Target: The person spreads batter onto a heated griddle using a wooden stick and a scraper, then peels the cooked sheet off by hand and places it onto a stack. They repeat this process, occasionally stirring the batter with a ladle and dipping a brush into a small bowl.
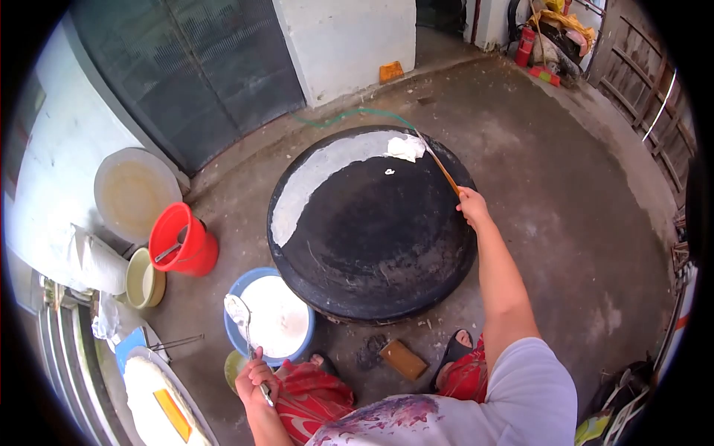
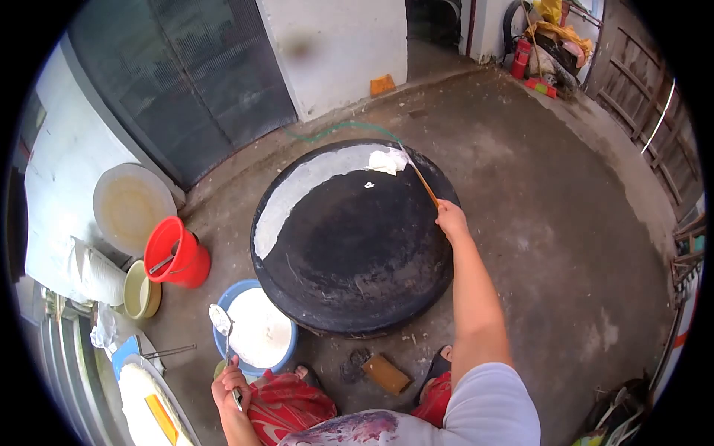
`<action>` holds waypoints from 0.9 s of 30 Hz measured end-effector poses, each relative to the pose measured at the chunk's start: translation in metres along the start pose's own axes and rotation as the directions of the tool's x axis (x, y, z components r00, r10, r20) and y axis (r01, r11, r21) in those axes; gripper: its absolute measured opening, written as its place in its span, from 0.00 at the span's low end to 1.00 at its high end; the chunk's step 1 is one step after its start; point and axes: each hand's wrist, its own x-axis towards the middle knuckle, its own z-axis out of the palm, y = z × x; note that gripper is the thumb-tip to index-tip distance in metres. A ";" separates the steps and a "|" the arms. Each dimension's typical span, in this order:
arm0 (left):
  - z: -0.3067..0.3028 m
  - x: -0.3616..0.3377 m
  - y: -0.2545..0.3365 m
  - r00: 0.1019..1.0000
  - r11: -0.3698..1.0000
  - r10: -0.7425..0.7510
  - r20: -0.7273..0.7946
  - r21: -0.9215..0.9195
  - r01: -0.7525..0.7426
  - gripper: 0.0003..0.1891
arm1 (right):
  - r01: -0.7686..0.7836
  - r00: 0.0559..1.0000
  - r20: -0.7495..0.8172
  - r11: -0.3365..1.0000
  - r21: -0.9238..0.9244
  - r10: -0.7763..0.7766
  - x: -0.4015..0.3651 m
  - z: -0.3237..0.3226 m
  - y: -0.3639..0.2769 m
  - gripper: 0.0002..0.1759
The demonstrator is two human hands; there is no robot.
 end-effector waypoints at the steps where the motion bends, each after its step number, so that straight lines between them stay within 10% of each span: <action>1: -0.001 0.001 -0.002 1.000 1.000 0.002 -0.004 0.002 -0.002 0.17 | -0.005 1.000 0.002 1.000 0.001 0.005 -0.002 0.003 0.001 0.18; 4: -0.002 0.004 -0.005 1.000 0.999 0.005 -0.022 0.047 -0.004 0.17 | -0.052 0.967 0.243 0.993 -0.108 0.077 -0.021 0.011 -0.019 0.17; 7: -0.003 0.007 -0.006 0.999 0.998 0.041 -0.023 0.055 -0.040 0.16 | 0.266 0.964 0.030 0.960 -0.092 -0.264 0.031 0.015 0.055 0.16; 15: -0.002 0.005 -0.004 0.996 0.996 0.052 -0.076 0.081 -0.046 0.17 | 0.333 0.942 0.184 0.832 -0.443 -0.279 -0.041 0.040 -0.008 0.16; 17: -0.004 0.003 -0.003 0.997 0.998 0.032 -0.067 0.065 -0.028 0.17 | 0.204 0.972 0.013 0.807 -0.554 -0.236 -0.073 0.019 -0.020 0.16; 19: -0.004 -0.001 -0.003 0.998 0.996 0.027 -0.061 0.081 -0.022 0.17 | 0.086 0.961 -0.193 0.879 -0.469 -0.197 -0.056 0.010 0.018 0.16; 21: -0.005 -0.003 0.001 0.997 0.995 0.033 -0.064 0.100 -0.027 0.17 | 0.251 0.950 -0.133 0.945 -0.212 -0.282 -0.025 0.032 0.068 0.16; 27: -0.011 -0.002 0.007 0.999 0.993 0.034 -0.026 0.114 -0.030 0.17 | 0.362 0.932 0.129 0.867 -0.343 -0.338 -0.064 0.080 -0.001 0.15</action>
